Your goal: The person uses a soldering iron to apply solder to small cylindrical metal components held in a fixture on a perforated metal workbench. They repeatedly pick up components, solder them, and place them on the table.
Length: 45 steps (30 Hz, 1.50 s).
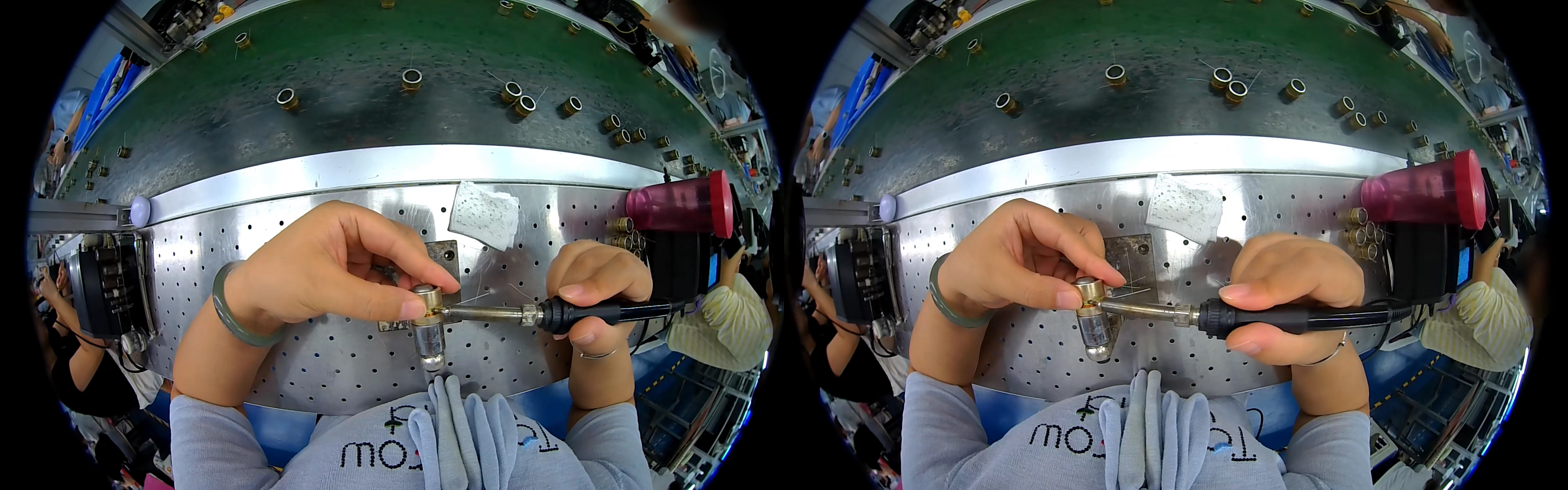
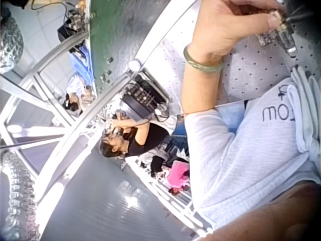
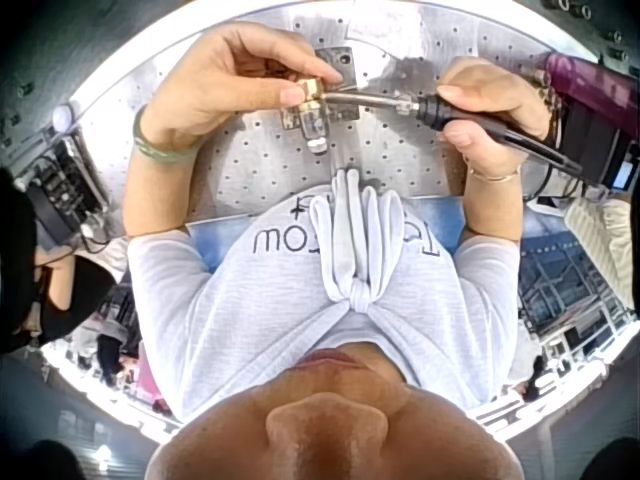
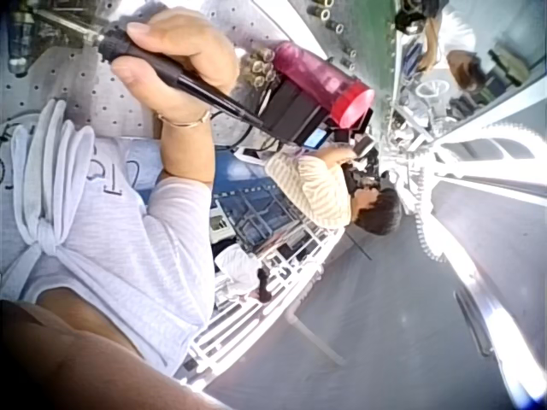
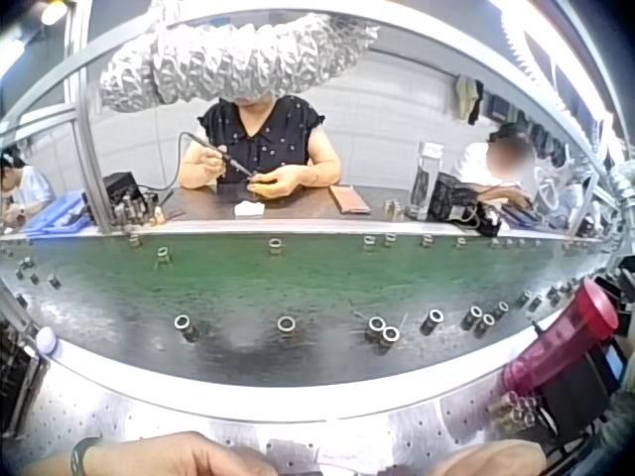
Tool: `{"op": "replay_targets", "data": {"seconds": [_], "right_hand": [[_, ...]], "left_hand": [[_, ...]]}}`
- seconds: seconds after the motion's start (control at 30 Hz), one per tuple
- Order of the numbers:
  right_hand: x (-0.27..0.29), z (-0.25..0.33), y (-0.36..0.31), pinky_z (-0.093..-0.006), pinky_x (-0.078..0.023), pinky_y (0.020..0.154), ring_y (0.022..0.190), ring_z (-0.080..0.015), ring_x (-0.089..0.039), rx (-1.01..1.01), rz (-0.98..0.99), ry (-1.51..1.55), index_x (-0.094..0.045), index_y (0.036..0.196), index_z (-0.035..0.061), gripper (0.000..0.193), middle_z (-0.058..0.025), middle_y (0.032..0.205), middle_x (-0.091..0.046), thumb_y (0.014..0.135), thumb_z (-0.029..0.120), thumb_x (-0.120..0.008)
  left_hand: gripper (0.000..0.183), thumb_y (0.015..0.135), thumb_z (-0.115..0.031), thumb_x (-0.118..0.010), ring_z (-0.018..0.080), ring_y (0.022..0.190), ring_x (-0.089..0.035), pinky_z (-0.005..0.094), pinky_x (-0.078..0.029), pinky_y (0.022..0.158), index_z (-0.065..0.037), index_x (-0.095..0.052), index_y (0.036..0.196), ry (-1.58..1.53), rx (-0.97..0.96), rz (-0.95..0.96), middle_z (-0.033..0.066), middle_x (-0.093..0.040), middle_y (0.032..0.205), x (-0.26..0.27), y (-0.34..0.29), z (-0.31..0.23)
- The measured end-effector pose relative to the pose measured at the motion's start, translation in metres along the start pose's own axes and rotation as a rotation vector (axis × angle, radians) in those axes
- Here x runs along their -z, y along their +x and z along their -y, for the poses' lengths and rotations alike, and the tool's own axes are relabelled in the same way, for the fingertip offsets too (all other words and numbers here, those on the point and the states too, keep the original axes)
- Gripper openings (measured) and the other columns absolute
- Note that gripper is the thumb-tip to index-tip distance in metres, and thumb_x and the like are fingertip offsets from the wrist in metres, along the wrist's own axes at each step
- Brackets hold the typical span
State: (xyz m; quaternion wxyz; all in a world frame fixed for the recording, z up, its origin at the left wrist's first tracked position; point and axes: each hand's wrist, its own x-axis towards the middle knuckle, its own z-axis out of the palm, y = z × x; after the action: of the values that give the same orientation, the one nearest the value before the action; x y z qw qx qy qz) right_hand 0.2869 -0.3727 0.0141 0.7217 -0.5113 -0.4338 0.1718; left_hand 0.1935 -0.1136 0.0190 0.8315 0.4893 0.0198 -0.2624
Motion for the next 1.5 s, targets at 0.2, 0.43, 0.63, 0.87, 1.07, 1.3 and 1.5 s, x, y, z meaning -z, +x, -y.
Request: {"op": "replay_targets", "data": {"seconds": [0.2,0.43,0.63,0.87,1.07,1.3,1.5], "right_hand": [[-0.001,0.001,0.0,-0.0272,-0.042,0.052,0.053,-0.0193,-0.056,-0.018,-0.003,-0.021,-0.065,0.09,-0.0041,0.03,-0.0098,0.065,-0.061,0.063,0.0,-0.078],[0.003,0.002,-0.005,-0.0263,-0.04,0.05,0.052,-0.0164,-0.055,-0.011,-0.172,-0.047,-0.062,0.082,-0.0018,0.019,-0.0066,0.063,-0.06,0.069,0.005,-0.075],[0.002,0.003,-0.002,-0.0242,-0.039,0.047,0.046,-0.0123,-0.05,-0.013,-0.218,-0.009,-0.059,0.08,-0.0001,0.018,-0.0029,0.059,-0.056,0.073,0.01,-0.073],[-0.004,0.007,-0.005,-0.0231,-0.041,0.049,0.053,-0.0144,-0.053,-0.013,-0.256,0.021,-0.06,0.079,0.0,0.018,-0.0068,0.066,-0.058,0.072,0.008,-0.075],[-0.002,0.014,-0.004,-0.0234,-0.042,0.05,0.055,-0.0152,-0.056,-0.074,-0.233,0.074,-0.062,0.08,-0.0017,0.016,-0.01,0.068,-0.06,0.07,0.004,-0.074],[0.003,0.011,-0.006,-0.0229,-0.042,0.05,0.054,-0.0138,-0.055,-0.087,-0.253,0.052,-0.061,0.081,-0.0023,0.013,-0.0112,0.068,-0.06,0.071,-0.001,-0.069],[0.002,0.013,-0.003,-0.0222,-0.041,0.049,0.053,-0.0118,-0.053,-0.107,-0.296,0.075,-0.059,0.082,-0.0023,0.013,-0.0106,0.067,-0.059,0.073,0.0,-0.069]], "left_hand": [[0.032,0.071,0.006,-0.07,0.0122,0.076,-0.057,0.0208,-0.045,0.069,0.01,-0.064,0.103,-0.005,0.006,0.002,0.0095,-0.061,0.084,0.0,0.001,0.0],[0.034,0.07,0.004,-0.07,0.0138,0.079,-0.058,0.0225,-0.046,0.072,0.01,-0.064,0.103,-0.031,-0.03,0.047,0.01,-0.062,0.086,0.005,0.003,0.006],[0.029,0.075,0.001,-0.067,0.0145,0.085,-0.061,0.0232,-0.048,0.075,0.005,-0.065,0.103,0.042,-0.177,-0.141,0.0119,-0.066,0.095,0.017,0.0,-0.006],[0.022,0.074,-0.012,-0.07,0.0227,0.078,-0.063,0.0324,-0.05,0.07,-0.004,-0.068,0.094,1.441,-0.443,-1.432,0.0106,-0.067,0.087,0.173,-0.054,-0.056],[0.034,0.07,-0.02,-0.074,0.0306,0.091,-0.06,0.0386,-0.047,0.079,-0.007,-0.067,0.1,1.722,-0.174,-1.564,0.0136,-0.064,0.093,0.232,-0.086,-0.065],[0.03,0.072,-0.024,-0.076,0.0185,0.075,-0.059,0.029,-0.047,0.067,-0.002,-0.068,0.091,1.435,-0.672,-0.927,0.0075,-0.061,0.081,0.08,0.045,-0.056],[0.035,0.072,-0.031,-0.075,0.0248,0.068,-0.057,0.0355,-0.046,0.063,0.0,-0.063,0.08,1.707,-0.544,-0.982,0.0098,-0.058,0.073,0.073,0.105,-0.037]]}}
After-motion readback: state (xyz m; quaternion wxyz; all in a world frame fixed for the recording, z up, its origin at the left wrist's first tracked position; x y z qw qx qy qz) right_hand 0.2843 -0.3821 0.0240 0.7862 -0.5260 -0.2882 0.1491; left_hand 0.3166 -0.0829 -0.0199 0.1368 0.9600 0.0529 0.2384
